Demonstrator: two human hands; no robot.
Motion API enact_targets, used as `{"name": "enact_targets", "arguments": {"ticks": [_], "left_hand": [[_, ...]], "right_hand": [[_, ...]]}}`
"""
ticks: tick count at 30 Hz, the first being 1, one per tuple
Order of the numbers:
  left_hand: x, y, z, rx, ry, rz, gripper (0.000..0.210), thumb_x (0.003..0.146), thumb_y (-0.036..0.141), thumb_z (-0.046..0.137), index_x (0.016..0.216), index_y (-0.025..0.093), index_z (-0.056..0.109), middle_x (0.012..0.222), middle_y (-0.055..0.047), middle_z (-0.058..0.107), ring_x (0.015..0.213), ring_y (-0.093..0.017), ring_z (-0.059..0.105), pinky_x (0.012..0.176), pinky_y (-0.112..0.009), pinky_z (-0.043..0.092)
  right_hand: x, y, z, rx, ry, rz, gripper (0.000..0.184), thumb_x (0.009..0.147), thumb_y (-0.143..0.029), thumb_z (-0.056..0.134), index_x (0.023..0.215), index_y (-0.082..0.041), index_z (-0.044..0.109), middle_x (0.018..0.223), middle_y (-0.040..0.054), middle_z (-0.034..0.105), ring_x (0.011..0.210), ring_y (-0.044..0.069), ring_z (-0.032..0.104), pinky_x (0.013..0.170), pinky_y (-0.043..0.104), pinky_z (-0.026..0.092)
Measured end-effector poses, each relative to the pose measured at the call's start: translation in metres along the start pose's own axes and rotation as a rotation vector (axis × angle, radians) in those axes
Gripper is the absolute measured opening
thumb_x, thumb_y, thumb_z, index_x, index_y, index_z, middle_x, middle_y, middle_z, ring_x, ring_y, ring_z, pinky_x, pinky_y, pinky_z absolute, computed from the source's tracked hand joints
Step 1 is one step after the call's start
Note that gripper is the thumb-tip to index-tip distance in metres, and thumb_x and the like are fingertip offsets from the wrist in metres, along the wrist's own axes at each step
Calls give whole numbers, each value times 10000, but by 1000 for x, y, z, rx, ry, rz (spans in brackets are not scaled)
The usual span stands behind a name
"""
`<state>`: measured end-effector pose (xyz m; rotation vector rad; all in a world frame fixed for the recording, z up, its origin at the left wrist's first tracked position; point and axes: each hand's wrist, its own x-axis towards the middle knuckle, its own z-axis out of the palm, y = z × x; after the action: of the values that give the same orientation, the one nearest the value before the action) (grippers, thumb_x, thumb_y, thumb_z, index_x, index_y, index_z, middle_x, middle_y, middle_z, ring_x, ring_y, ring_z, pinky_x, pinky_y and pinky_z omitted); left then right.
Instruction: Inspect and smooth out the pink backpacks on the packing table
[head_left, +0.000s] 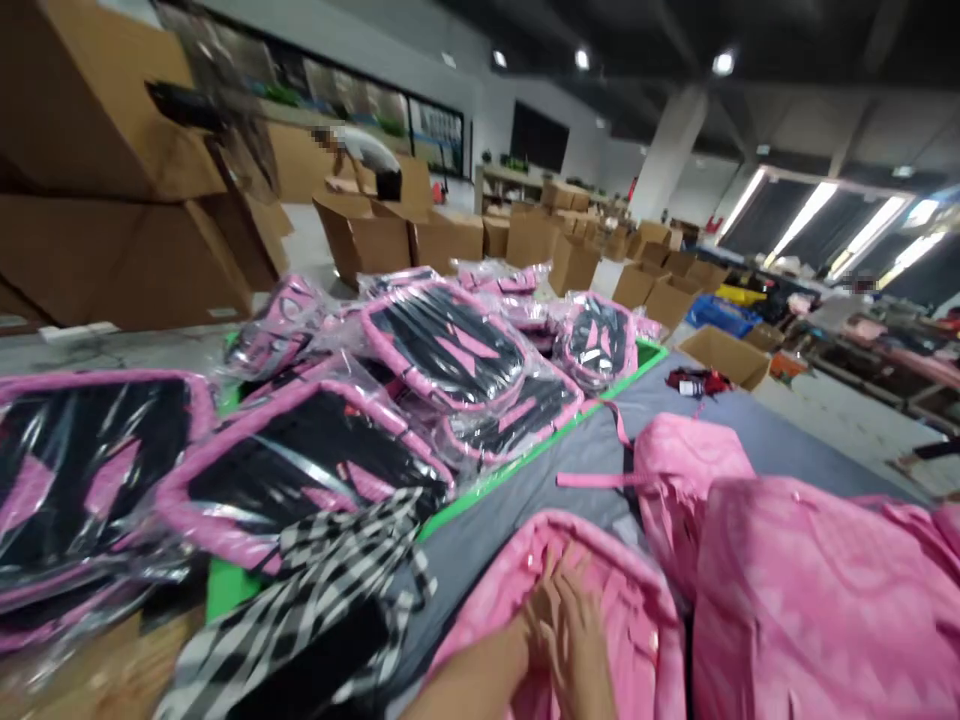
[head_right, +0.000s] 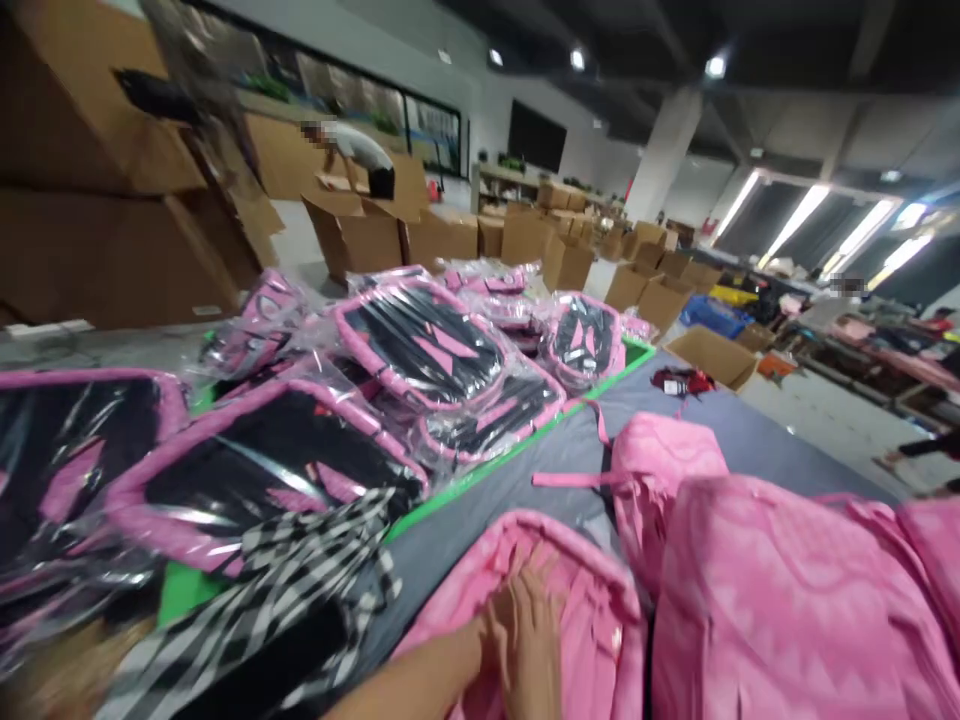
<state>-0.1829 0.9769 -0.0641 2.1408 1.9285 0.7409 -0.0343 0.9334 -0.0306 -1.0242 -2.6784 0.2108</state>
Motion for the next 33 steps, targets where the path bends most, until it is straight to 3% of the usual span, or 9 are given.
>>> {"name": "enact_targets", "arguments": {"ticks": [3, 5, 10, 15, 19, 24, 26, 30, 33], "left_hand": [[-24, 26, -8, -69, -180, 42, 711, 837, 665, 600, 1391, 220, 608, 1623, -185, 387, 1495, -425, 328, 1200, -707, 178], [-19, 38, -20, -53, -319, 13, 927, 724, 754, 698, 1495, 285, 485, 1687, -179, 226, 1534, -505, 158, 1167, -794, 25], [-12, 62, -71, -13, -580, -46, 784, 852, 654, 637, 1507, 254, 482, 1669, -196, 278, 1526, -523, 154, 1164, -786, 52], [-128, 89, -107, -102, -371, 457, 470, 969, 526, 482, 1226, 167, 644, 1247, -139, 672, 1285, -304, 510, 1221, -581, 214], [-196, 99, -86, -41, -401, 683, 301, 866, 461, 646, 979, 184, 679, 1001, -75, 698, 1025, -267, 554, 1103, -459, 384], [-199, 70, -40, -30, -369, 689, 115, 864, 232, 619, 953, 187, 676, 961, -68, 690, 1010, -253, 539, 1050, -402, 419], [-200, 61, -28, -52, -362, 658, 135, 877, 258, 632, 980, 188, 684, 985, -65, 700, 1029, -256, 550, 1069, -400, 413], [-202, 66, -27, -90, -379, 608, 107, 891, 264, 659, 956, 184, 690, 962, -46, 716, 962, -230, 579, 1031, -364, 448], [-197, 70, -46, -68, -345, 553, 146, 928, 203, 595, 1045, 200, 683, 1058, -40, 723, 997, -192, 598, 987, -307, 471]], "right_hand": [[-127, -32, -24, 3, 79, 33, 635, 935, -433, 535, 1546, -361, 379, 1485, 83, 570, 1381, 342, 522, 1156, 581, 403], [-168, -58, -36, -9, 70, 25, 760, 915, -550, 560, 1592, -333, 291, 1506, 104, 551, 1394, 367, 507, 1157, 598, 390], [-153, -72, -18, 41, -105, 145, 787, 927, -646, 506, 1518, -130, 442, 1533, 184, 506, 1445, 368, 444, 1188, 593, 358], [-153, -55, 27, 103, 35, 204, 510, 987, -340, 455, 1456, -153, 520, 1448, 147, 603, 1368, 268, 531, 1166, 502, 403], [-157, -48, 43, 209, 98, 293, 503, 924, -139, 420, 1398, -204, 575, 1409, 103, 638, 1336, 226, 553, 1152, 470, 421], [-147, -56, 4, 460, 303, 376, 494, 991, -149, 300, 1453, -204, 468, 1218, 100, 720, 1128, 195, 668, 966, 395, 542], [-148, -67, -21, 440, 255, 177, 496, 992, -148, 322, 1473, -203, 431, 1216, 113, 704, 1138, 206, 646, 941, 385, 529], [-150, -82, -47, 215, -139, -626, 262, 952, -280, 518, 1161, -176, 637, 943, 80, 694, 875, 225, 586, 747, 366, 461], [-143, -75, -36, 139, -316, -843, 237, 900, -398, 623, 1037, -207, 641, 919, 40, 671, 793, 195, 517, 696, 348, 385]]}}
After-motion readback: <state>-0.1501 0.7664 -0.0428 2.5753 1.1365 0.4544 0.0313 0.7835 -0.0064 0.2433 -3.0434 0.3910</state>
